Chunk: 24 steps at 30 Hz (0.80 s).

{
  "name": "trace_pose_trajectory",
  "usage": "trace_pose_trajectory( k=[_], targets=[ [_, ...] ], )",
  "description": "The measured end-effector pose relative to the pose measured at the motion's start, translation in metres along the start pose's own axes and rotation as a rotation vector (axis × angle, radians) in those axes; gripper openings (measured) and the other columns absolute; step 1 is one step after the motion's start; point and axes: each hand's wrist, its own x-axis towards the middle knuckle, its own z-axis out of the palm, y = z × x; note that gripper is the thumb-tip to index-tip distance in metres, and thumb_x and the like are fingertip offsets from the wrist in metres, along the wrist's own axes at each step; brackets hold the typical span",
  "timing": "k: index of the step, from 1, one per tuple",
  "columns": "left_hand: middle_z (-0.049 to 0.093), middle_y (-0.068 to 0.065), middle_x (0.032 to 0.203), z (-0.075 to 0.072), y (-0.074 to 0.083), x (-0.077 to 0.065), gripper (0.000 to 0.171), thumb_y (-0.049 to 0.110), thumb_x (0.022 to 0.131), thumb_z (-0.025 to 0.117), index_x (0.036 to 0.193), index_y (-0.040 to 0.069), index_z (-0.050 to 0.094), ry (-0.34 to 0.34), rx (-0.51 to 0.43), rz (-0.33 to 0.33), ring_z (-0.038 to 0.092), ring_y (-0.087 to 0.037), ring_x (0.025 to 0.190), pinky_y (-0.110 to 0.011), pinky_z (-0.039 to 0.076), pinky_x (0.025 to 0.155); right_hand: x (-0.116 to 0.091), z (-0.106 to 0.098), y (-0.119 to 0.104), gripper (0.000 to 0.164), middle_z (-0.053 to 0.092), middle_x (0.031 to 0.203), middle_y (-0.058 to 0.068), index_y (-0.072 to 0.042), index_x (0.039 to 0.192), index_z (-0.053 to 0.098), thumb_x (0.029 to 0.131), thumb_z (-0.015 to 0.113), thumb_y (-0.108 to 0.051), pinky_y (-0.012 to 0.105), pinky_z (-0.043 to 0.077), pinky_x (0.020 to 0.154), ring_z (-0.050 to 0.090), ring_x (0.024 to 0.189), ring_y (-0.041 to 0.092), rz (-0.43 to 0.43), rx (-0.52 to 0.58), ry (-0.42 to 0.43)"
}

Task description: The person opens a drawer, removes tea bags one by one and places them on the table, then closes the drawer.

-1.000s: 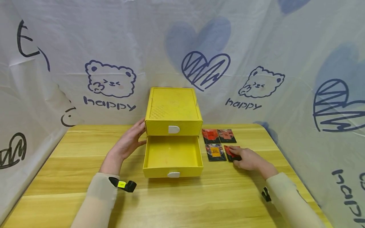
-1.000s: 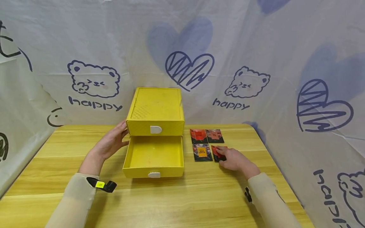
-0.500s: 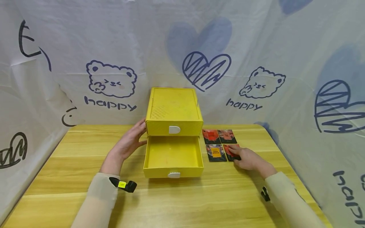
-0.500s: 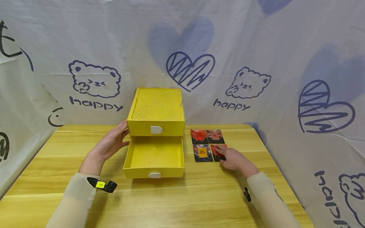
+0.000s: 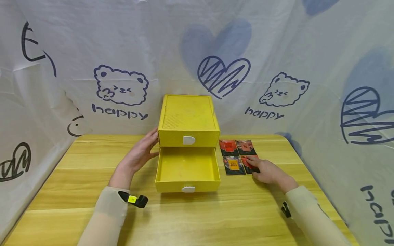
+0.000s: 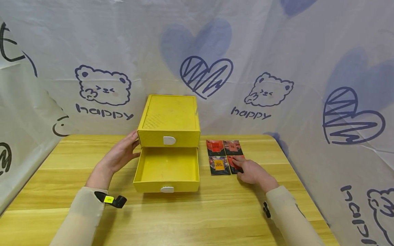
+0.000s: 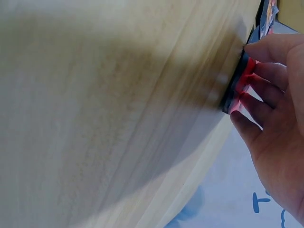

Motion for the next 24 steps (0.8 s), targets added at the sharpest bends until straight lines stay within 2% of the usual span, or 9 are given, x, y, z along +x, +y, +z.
trace_pose_trajectory(
  k=[9, 15, 24],
  targets=[
    [0.015, -0.001, 0.150, 0.000, 0.000, -0.001, 0.053, 0.038, 0.097, 0.037, 0.145, 0.027, 0.019, -0.005, -0.002, 0.005, 0.011, -0.018, 0.131, -0.065, 0.014, 0.102, -0.003, -0.005, -0.003, 0.067, 0.027, 0.146, 0.014, -0.013, 0.142, 0.031, 0.078, 0.054, -0.012, 0.054, 0.038, 0.095, 0.033, 0.122, 0.035, 0.023, 0.031, 0.057],
    [0.016, -0.001, 0.150, 0.001, 0.001, 0.000, 0.052, 0.038, 0.097, 0.037, 0.145, 0.027, 0.019, 0.002, 0.001, 0.004, 0.011, -0.017, 0.131, -0.065, 0.014, 0.102, -0.003, -0.007, -0.004, 0.062, 0.030, 0.145, 0.011, -0.014, 0.140, 0.036, 0.080, 0.055, -0.013, 0.054, 0.038, 0.095, 0.033, 0.123, 0.033, 0.029, 0.013, 0.095],
    [0.016, -0.001, 0.150, 0.000, 0.000, 0.000, 0.052, 0.038, 0.097, 0.037, 0.145, 0.027, 0.019, 0.003, -0.004, 0.001, 0.012, -0.017, 0.131, -0.065, 0.014, 0.102, -0.004, 0.003, 0.003, 0.055, 0.028, 0.146, 0.012, -0.012, 0.139, 0.036, 0.088, 0.054, -0.023, 0.054, 0.038, 0.094, 0.035, 0.121, 0.035, 0.046, -0.002, 0.050]
  ],
)
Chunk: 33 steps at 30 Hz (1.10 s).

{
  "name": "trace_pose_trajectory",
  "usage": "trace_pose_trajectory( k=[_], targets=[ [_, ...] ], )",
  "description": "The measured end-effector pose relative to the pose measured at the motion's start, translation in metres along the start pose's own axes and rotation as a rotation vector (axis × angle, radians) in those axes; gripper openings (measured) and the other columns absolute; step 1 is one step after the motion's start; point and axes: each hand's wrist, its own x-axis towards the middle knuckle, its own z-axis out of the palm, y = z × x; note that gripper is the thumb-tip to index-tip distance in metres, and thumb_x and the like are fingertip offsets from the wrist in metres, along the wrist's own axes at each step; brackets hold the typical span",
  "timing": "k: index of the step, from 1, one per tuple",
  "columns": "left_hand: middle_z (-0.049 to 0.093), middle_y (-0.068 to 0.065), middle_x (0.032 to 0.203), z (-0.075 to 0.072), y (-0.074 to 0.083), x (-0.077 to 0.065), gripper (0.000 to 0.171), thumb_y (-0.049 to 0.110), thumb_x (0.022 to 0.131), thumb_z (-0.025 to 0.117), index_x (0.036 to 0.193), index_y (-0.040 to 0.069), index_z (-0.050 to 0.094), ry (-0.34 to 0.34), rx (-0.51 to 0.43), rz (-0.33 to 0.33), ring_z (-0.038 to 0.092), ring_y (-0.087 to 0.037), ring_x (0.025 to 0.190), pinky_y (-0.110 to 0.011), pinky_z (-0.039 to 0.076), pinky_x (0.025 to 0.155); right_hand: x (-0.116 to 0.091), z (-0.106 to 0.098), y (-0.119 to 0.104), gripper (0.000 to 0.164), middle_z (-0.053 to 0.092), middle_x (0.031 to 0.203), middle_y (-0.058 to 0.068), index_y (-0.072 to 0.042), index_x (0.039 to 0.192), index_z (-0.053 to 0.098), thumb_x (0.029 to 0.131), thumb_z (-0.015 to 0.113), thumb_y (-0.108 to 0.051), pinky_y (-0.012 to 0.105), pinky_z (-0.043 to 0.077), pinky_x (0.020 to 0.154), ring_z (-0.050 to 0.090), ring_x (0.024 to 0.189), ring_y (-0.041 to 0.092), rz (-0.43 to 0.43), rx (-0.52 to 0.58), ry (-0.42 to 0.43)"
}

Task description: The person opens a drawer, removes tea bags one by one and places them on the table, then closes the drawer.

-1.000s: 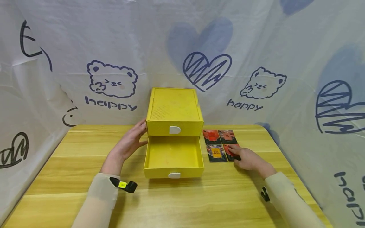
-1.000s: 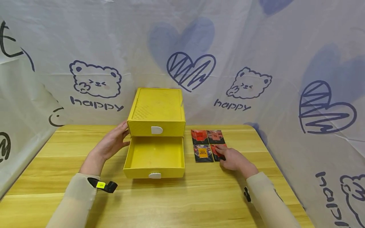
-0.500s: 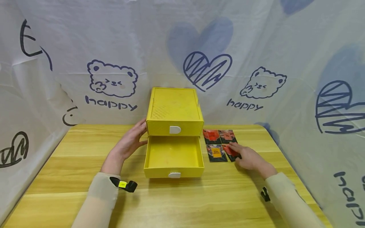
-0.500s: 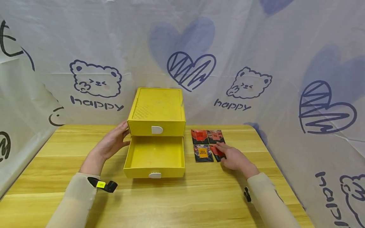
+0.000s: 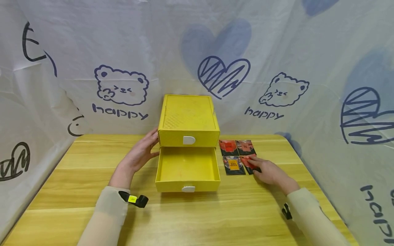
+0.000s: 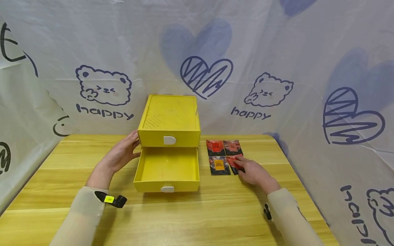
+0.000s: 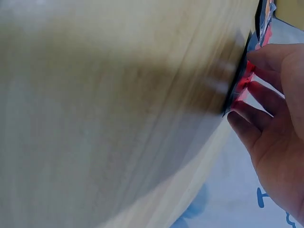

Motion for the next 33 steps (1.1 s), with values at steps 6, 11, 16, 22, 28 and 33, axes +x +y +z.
trace_pose_trajectory(
  k=[6, 11, 16, 22, 28, 33],
  targets=[
    [0.015, -0.002, 0.151, 0.000, -0.001, 0.000, 0.053, 0.039, 0.097, 0.037, 0.145, 0.027, 0.018, -0.001, -0.004, -0.001, 0.011, -0.017, 0.131, -0.065, 0.013, 0.102, 0.000, 0.004, 0.001, 0.056, 0.029, 0.146, 0.012, -0.012, 0.139, 0.035, 0.088, 0.056, -0.024, 0.054, 0.037, 0.095, 0.035, 0.121, 0.035, -0.011, -0.008, 0.022],
    [0.014, -0.001, 0.151, 0.000, -0.002, 0.000, 0.053, 0.039, 0.097, 0.037, 0.145, 0.028, 0.019, 0.001, -0.001, -0.001, 0.013, -0.015, 0.131, -0.065, 0.013, 0.102, -0.001, 0.003, 0.000, 0.057, 0.029, 0.146, 0.012, -0.014, 0.140, 0.035, 0.088, 0.057, -0.025, 0.054, 0.038, 0.094, 0.036, 0.120, 0.035, -0.013, -0.014, 0.032],
    [0.014, -0.001, 0.151, 0.001, -0.001, 0.000, 0.053, 0.039, 0.097, 0.037, 0.145, 0.028, 0.019, 0.002, 0.002, -0.001, 0.013, -0.015, 0.131, -0.065, 0.014, 0.102, -0.003, -0.002, -0.004, 0.058, 0.029, 0.145, 0.012, -0.014, 0.140, 0.035, 0.088, 0.057, -0.024, 0.053, 0.041, 0.092, 0.039, 0.118, 0.035, -0.014, 0.004, 0.065],
    [0.014, -0.001, 0.151, 0.002, 0.000, 0.000, 0.053, 0.040, 0.097, 0.037, 0.145, 0.027, 0.018, 0.001, 0.008, 0.001, 0.012, -0.016, 0.131, -0.065, 0.014, 0.102, -0.004, -0.011, -0.011, 0.058, 0.029, 0.146, 0.005, -0.018, 0.140, 0.035, 0.088, 0.057, -0.025, 0.053, 0.038, 0.094, 0.035, 0.122, 0.031, -0.034, 0.011, 0.163],
    [0.014, -0.001, 0.151, 0.002, 0.000, 0.000, 0.053, 0.040, 0.097, 0.037, 0.145, 0.028, 0.019, 0.001, 0.006, -0.002, 0.013, -0.015, 0.131, -0.065, 0.013, 0.102, -0.004, -0.022, -0.028, 0.058, 0.036, 0.143, 0.006, -0.022, 0.141, 0.034, 0.088, 0.058, -0.026, 0.052, 0.041, 0.092, 0.037, 0.121, 0.028, -0.094, -0.006, 0.332],
    [0.015, -0.001, 0.151, 0.001, 0.000, 0.000, 0.053, 0.039, 0.097, 0.037, 0.145, 0.028, 0.019, 0.000, 0.005, 0.000, 0.012, -0.016, 0.131, -0.065, 0.014, 0.102, -0.006, -0.032, -0.048, 0.050, 0.045, 0.135, 0.009, -0.018, 0.135, 0.043, 0.088, 0.057, -0.026, 0.052, 0.043, 0.090, 0.041, 0.117, 0.027, -0.168, 0.002, 0.486]
  ],
)
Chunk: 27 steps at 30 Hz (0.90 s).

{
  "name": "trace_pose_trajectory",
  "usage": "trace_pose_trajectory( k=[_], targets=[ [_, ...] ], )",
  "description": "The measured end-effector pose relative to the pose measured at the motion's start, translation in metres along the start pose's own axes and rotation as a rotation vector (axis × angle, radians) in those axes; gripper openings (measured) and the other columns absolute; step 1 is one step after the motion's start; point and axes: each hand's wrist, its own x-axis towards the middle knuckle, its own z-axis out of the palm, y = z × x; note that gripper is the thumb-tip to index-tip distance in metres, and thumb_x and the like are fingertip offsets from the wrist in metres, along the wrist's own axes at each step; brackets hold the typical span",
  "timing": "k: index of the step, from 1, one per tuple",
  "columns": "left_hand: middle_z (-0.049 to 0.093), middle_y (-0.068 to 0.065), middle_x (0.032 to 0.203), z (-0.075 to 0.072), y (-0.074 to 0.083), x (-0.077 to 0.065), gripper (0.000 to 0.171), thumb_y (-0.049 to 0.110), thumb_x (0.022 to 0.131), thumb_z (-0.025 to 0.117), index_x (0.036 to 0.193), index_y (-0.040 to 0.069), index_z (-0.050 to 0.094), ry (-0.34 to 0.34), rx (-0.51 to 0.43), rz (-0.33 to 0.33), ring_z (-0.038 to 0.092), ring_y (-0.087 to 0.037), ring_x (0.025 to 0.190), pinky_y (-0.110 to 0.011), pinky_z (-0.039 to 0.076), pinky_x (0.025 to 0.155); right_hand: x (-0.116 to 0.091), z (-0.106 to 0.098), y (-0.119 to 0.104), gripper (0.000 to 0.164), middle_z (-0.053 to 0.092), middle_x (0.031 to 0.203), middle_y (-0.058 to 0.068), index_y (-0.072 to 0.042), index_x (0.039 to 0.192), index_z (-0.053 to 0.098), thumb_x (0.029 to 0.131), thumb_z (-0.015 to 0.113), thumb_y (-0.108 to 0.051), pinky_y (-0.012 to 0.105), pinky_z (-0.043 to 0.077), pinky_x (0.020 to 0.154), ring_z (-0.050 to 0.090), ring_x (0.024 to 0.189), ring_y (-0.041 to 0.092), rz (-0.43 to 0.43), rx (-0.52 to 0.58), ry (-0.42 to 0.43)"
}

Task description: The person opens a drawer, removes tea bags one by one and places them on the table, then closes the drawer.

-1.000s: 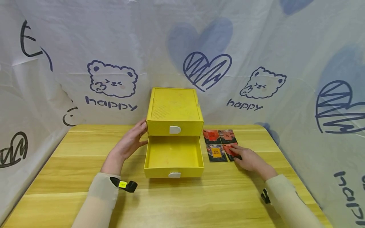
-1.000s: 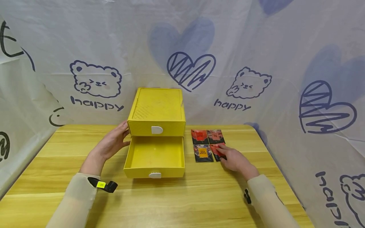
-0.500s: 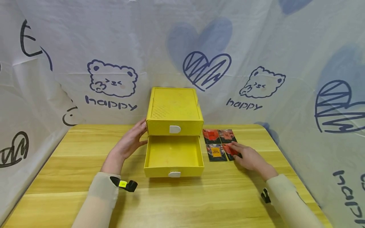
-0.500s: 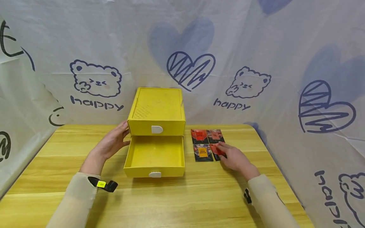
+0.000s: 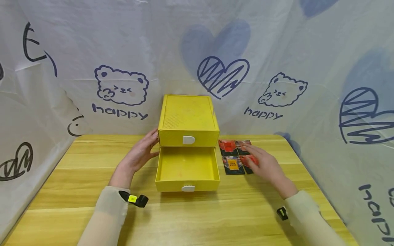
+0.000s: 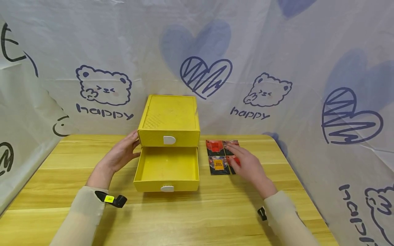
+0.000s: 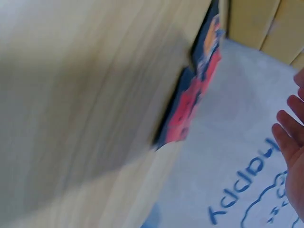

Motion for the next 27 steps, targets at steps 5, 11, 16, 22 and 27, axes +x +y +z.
trace_pose_trajectory(
  k=[5, 11, 16, 22, 27],
  targets=[
    [0.014, 0.000, 0.151, 0.000, 0.000, 0.000, 0.052, 0.039, 0.097, 0.036, 0.145, 0.029, 0.019, -0.006, 0.003, 0.003, 0.012, -0.017, 0.132, -0.066, 0.014, 0.102, 0.008, -0.005, -0.019, 0.045, 0.050, 0.131, 0.006, -0.013, 0.129, 0.051, 0.085, 0.059, -0.022, 0.046, 0.044, 0.091, 0.041, 0.118, 0.020, -0.155, 0.032, 0.160],
    [0.013, 0.000, 0.151, 0.000, 0.000, 0.000, 0.051, 0.039, 0.097, 0.036, 0.145, 0.030, 0.019, -0.014, 0.001, 0.002, 0.010, -0.017, 0.132, -0.066, 0.013, 0.102, 0.016, -0.011, -0.044, 0.038, 0.055, 0.125, 0.007, -0.007, 0.121, 0.057, 0.086, 0.056, -0.022, 0.041, 0.047, 0.087, 0.046, 0.113, 0.020, -0.336, 0.080, 0.307],
    [0.014, 0.000, 0.151, 0.000, 0.000, 0.000, 0.051, 0.038, 0.098, 0.036, 0.145, 0.029, 0.019, -0.020, -0.004, 0.007, 0.010, -0.018, 0.132, -0.066, 0.013, 0.101, 0.020, -0.016, -0.067, 0.034, 0.058, 0.119, 0.008, -0.007, 0.117, 0.059, 0.087, 0.054, -0.021, 0.037, 0.050, 0.080, 0.050, 0.108, 0.019, -0.437, 0.110, 0.395],
    [0.013, 0.000, 0.151, 0.000, 0.000, 0.000, 0.051, 0.038, 0.098, 0.036, 0.145, 0.029, 0.019, -0.019, -0.003, 0.008, 0.010, -0.018, 0.132, -0.067, 0.012, 0.101, 0.022, -0.019, -0.093, 0.032, 0.060, 0.115, 0.011, -0.005, 0.115, 0.060, 0.087, 0.056, -0.019, 0.035, 0.052, 0.076, 0.054, 0.102, 0.020, -0.556, 0.136, 0.447],
    [0.013, -0.001, 0.151, -0.001, 0.000, 0.000, 0.051, 0.038, 0.098, 0.035, 0.145, 0.029, 0.018, -0.018, 0.001, 0.006, 0.010, -0.018, 0.132, -0.067, 0.012, 0.101, 0.023, -0.021, -0.112, 0.032, 0.062, 0.111, 0.012, -0.004, 0.114, 0.061, 0.083, 0.060, -0.014, 0.034, 0.053, 0.074, 0.055, 0.099, 0.021, -0.627, 0.160, 0.466]
  ],
)
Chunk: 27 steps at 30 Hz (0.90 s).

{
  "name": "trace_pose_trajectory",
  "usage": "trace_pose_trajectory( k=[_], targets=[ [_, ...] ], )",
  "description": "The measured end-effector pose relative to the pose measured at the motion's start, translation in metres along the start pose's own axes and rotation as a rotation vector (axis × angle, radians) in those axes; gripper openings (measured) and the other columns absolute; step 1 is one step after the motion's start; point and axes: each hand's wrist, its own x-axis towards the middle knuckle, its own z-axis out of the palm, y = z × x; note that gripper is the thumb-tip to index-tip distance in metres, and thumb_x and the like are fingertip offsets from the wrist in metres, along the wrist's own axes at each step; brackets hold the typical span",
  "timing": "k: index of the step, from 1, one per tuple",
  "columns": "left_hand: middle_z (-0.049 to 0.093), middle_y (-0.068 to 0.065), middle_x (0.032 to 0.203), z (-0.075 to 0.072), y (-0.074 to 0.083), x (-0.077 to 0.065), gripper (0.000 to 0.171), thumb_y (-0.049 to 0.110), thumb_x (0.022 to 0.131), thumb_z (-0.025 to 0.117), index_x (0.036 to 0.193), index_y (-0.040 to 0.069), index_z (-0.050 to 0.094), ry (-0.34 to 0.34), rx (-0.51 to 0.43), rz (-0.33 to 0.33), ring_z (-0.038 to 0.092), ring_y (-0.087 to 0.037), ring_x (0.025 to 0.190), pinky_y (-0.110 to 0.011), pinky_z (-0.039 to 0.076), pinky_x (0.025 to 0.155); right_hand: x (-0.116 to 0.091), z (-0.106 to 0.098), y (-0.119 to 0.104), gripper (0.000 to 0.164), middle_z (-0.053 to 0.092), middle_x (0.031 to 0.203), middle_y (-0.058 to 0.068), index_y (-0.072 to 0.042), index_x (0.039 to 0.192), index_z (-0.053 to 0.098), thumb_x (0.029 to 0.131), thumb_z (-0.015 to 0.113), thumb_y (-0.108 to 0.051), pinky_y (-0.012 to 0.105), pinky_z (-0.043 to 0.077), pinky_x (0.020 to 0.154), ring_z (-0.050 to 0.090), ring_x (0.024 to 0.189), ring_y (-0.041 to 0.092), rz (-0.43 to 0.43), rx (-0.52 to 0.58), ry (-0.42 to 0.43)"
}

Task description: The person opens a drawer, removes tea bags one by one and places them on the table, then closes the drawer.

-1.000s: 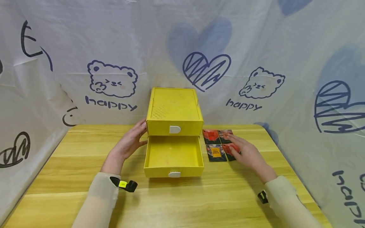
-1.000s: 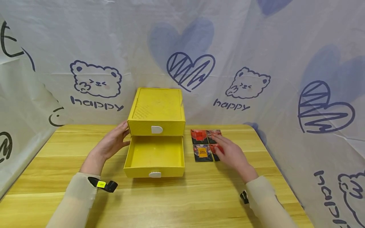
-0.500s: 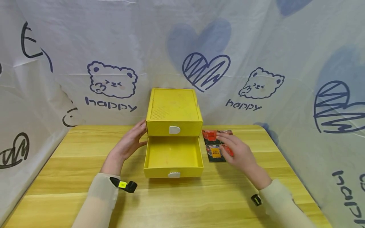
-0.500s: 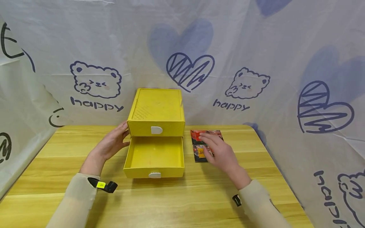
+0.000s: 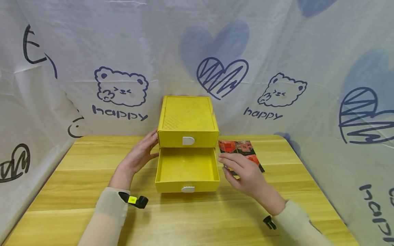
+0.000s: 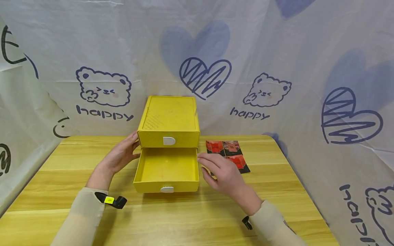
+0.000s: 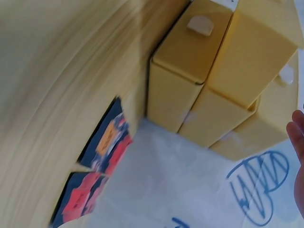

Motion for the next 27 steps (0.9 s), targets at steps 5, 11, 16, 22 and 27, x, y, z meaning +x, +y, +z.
trace_pose_trajectory(
  k=[5, 11, 16, 22, 27],
  targets=[
    [0.014, 0.000, 0.151, 0.001, 0.000, 0.000, 0.051, 0.039, 0.097, 0.036, 0.145, 0.030, 0.019, 0.005, -0.003, 0.000, 0.011, -0.017, 0.132, -0.067, 0.013, 0.101, 0.009, 0.002, -0.012, 0.031, 0.063, 0.109, 0.012, -0.004, 0.113, 0.061, 0.084, 0.060, -0.014, 0.034, 0.053, 0.076, 0.055, 0.100, 0.021, -0.037, 0.024, -0.012],
    [0.015, -0.001, 0.151, 0.001, 0.000, 0.000, 0.051, 0.039, 0.097, 0.036, 0.145, 0.029, 0.019, 0.005, -0.003, 0.000, 0.012, -0.016, 0.131, -0.066, 0.013, 0.102, 0.014, 0.008, -0.026, 0.032, 0.062, 0.109, 0.011, -0.003, 0.110, 0.063, 0.079, 0.064, -0.011, 0.035, 0.053, 0.076, 0.056, 0.099, 0.019, -0.095, 0.030, -0.033],
    [0.014, 0.000, 0.151, 0.000, -0.001, 0.000, 0.051, 0.038, 0.098, 0.036, 0.145, 0.029, 0.019, 0.007, -0.008, 0.001, 0.012, -0.016, 0.131, -0.066, 0.013, 0.102, 0.017, 0.015, -0.037, 0.036, 0.063, 0.107, 0.010, -0.004, 0.110, 0.063, 0.074, 0.069, -0.010, 0.030, 0.053, 0.074, 0.057, 0.094, 0.017, -0.157, 0.018, -0.060],
    [0.013, 0.000, 0.151, 0.000, -0.001, 0.000, 0.051, 0.038, 0.098, 0.035, 0.145, 0.030, 0.019, 0.006, -0.011, 0.004, 0.012, -0.016, 0.131, -0.066, 0.012, 0.102, 0.019, 0.025, -0.049, 0.025, 0.063, 0.106, 0.007, -0.007, 0.107, 0.065, 0.084, 0.062, -0.015, 0.027, 0.051, 0.077, 0.057, 0.093, 0.016, -0.213, -0.051, -0.098],
    [0.014, 0.000, 0.151, 0.000, -0.001, 0.000, 0.050, 0.037, 0.098, 0.035, 0.145, 0.030, 0.020, 0.004, -0.006, 0.009, 0.011, -0.017, 0.131, -0.067, 0.013, 0.101, 0.022, 0.032, -0.057, 0.020, 0.064, 0.103, 0.007, -0.008, 0.104, 0.066, 0.089, 0.055, -0.016, 0.024, 0.050, 0.077, 0.056, 0.088, 0.016, -0.276, -0.126, -0.114]
  ],
)
